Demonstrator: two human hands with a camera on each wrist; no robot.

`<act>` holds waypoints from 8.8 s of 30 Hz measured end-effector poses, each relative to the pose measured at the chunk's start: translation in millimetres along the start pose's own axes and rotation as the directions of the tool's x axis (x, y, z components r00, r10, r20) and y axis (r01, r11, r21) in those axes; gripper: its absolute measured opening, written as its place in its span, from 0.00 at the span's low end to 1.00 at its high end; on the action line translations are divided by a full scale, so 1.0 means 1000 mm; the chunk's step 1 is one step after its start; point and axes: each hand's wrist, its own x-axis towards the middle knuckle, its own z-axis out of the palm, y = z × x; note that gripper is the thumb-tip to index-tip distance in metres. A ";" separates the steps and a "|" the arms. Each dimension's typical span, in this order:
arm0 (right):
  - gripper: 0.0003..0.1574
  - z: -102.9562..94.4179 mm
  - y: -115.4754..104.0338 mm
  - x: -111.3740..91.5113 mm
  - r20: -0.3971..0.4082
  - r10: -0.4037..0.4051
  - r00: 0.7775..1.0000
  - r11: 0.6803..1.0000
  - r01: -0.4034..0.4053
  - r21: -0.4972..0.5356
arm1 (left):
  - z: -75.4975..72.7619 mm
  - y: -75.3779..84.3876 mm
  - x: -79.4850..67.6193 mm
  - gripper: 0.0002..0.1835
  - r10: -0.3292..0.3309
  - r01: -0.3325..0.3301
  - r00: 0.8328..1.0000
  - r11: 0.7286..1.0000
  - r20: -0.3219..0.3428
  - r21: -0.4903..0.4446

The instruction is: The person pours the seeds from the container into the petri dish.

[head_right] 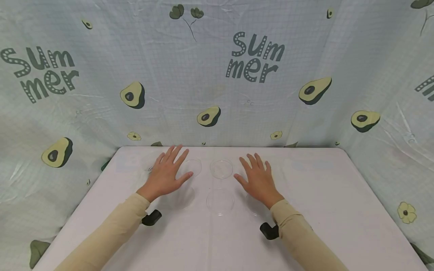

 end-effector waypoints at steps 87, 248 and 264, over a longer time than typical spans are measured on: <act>0.37 0.027 0.042 0.004 0.012 0.025 1.000 0.989 -0.027 0.145 | 0.013 -0.075 -0.027 0.41 -0.219 0.224 0.973 0.973 0.066 -0.064; 0.42 0.089 -0.101 0.099 0.215 -0.104 0.971 0.986 0.072 0.153 | 0.040 -0.122 -0.024 0.52 -0.433 0.515 0.849 0.547 0.303 -0.660; 0.47 0.099 -0.102 0.105 0.234 -0.106 0.966 0.992 0.087 0.090 | 0.043 -0.119 -0.025 0.52 -0.433 0.523 0.844 0.538 0.316 -0.661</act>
